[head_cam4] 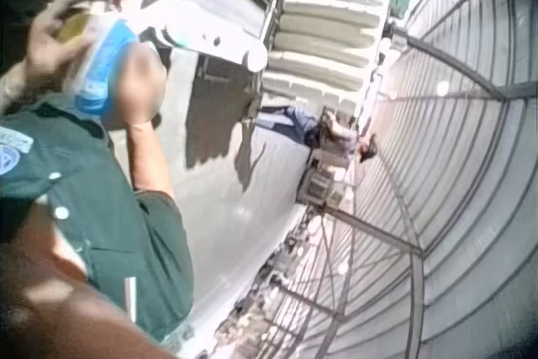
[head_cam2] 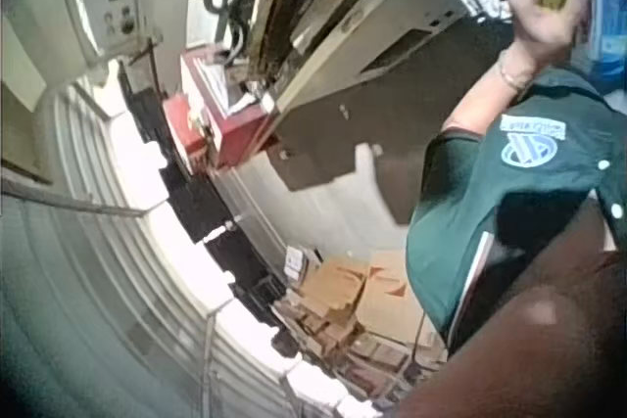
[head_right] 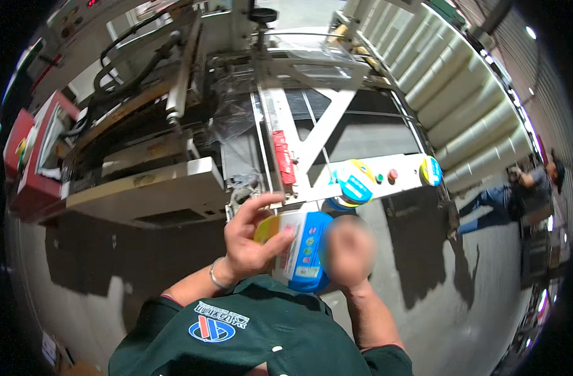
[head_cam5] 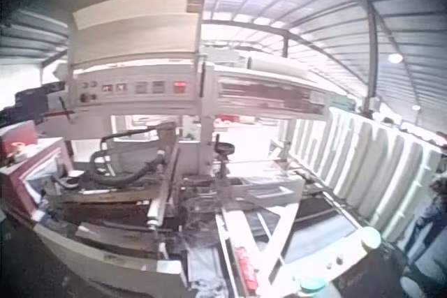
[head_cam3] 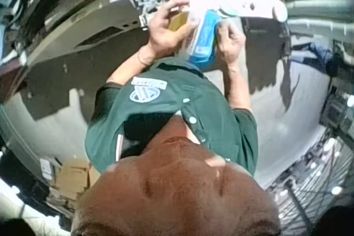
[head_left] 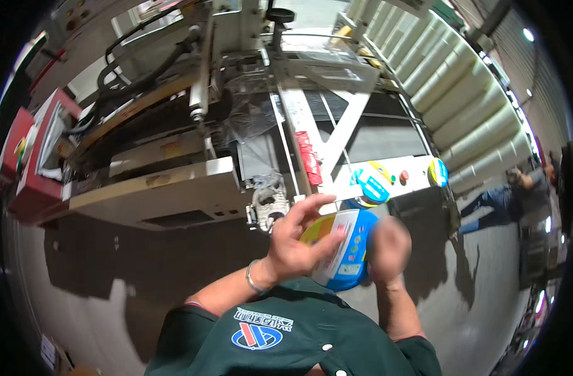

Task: The recorder is inspecting and stacking circular product labels or lids in a manufacturing environment.

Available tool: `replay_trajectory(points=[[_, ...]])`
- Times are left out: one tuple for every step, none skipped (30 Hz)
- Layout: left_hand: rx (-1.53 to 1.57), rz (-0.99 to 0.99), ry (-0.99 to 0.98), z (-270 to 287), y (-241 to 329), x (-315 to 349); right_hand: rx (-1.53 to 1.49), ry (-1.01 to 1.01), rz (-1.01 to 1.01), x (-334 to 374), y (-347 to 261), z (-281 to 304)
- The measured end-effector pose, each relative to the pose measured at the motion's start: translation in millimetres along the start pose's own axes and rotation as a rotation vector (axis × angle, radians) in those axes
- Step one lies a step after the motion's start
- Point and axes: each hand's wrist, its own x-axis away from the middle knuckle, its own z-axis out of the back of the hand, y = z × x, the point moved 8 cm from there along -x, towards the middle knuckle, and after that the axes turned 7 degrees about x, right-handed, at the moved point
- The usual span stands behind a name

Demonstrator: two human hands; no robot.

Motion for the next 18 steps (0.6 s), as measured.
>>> replay_trajectory(points=[[0.088,-0.134,-0.031,-9.5,14.2,1.3,0.052,-0.038,0.051,1.3,-15.2,2.5],[0.098,-0.182,-0.054,-19.2,19.7,2.8,-0.028,-0.054,0.012,7.9,4.1,3.5],[0.131,-0.134,-0.066,-24.7,13.9,1.3,-0.11,-0.065,-0.026,13.4,22.9,4.0],[0.204,-0.05,-0.074,-32.0,1.3,-3.6,-0.346,-0.034,-0.176,19.1,50.3,-6.7],[0.248,0.012,-0.074,-37.6,-8.4,-5.5,-0.593,0.032,-0.319,25.9,79.3,-18.5],[0.291,0.077,-0.059,-42.4,-17.8,-5.6,-0.692,0.075,-0.398,28.7,85.5,-25.4],[0.278,0.129,-0.018,-42.0,-20.1,-4.7,-0.658,0.078,-0.404,25.3,76.5,-22.2],[0.338,0.157,-0.033,-38.8,-25.9,-3.6,-0.547,0.076,-0.361,18.6,61.3,-10.5],[0.248,0.138,0.014,-31.6,-22.7,-3.0,-0.384,0.052,-0.296,8.7,40.6,3.7],[0.163,0.108,0.025,-29.7,-17.0,-6.3,-0.118,0.032,-0.1,1.4,13.6,20.5],[0.069,-0.027,-0.007,-32.2,-1.5,-5.2,0.087,0.021,0.074,5.1,-10.3,27.6],[0.013,-0.181,-0.029,-33.7,15.3,-3.6,0.182,0.008,0.189,8.7,-23.4,28.3],[0.048,-0.186,-0.054,-40.9,16.8,-2.5,0.132,-0.005,0.15,13.7,-16.4,27.0],[0.101,-0.162,-0.062,-44.5,9.8,-4.9,-0.286,-0.062,-0.169,13.1,13.2,6.5],[0.225,-0.011,-0.052,-47.8,-10.7,-2.8,-0.715,0.033,-0.511,25.5,42.6,-13.6],[0.281,0.076,-0.035,-49.8,-20.9,-0.4,-0.9,0.041,-0.575,29.6,56.6,-29.6],[0.307,0.121,-0.014,-48.6,-26.9,0.4,-0.853,0.07,-0.575,31.0,60.6,-25.4],[0.308,0.134,0.0,-48.7,-26.2,-3.0,-0.807,0.099,-0.575,27.3,59.9,-18.6]])
